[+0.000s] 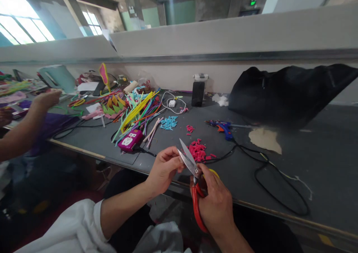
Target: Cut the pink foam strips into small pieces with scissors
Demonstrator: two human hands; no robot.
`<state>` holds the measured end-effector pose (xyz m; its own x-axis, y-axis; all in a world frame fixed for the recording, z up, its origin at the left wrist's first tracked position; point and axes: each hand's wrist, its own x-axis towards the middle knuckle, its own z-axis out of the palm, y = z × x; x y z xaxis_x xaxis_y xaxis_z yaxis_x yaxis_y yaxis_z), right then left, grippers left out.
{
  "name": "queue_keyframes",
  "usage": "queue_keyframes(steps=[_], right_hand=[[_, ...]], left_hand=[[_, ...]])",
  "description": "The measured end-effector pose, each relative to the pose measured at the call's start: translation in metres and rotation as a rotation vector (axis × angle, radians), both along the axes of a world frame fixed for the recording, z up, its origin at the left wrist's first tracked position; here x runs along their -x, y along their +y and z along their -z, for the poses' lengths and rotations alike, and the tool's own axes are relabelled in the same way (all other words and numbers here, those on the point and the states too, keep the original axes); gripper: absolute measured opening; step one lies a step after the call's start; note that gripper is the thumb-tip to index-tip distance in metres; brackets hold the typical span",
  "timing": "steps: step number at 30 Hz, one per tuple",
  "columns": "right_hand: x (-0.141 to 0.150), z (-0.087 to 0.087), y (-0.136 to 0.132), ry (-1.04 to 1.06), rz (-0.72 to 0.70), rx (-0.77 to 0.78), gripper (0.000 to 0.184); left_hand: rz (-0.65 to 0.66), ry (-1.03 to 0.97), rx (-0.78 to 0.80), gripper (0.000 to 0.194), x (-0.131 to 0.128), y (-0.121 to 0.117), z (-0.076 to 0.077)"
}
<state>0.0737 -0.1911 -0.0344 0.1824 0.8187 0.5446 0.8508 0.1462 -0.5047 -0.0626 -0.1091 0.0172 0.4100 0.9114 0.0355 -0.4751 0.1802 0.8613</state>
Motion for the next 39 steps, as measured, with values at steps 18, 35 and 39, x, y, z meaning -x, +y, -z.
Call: queue_keyframes(steps=[18, 35, 39], right_hand=[[0.003, -0.023, -0.002, 0.312, 0.003, 0.098, 0.031], [-0.008, -0.032, -0.002, 0.97, -0.121, 0.362, 0.052], [-0.014, -0.031, 0.002, 0.967, -0.102, 0.347, 0.054]], left_hand=[[0.023, -0.041, 0.034, 0.008, 0.003, 0.009, -0.001], [-0.118, 1.192, -0.656, 0.008, -0.021, 0.164, 0.028], [-0.082, 1.259, -0.719, 0.014, -0.012, 0.162, 0.027]])
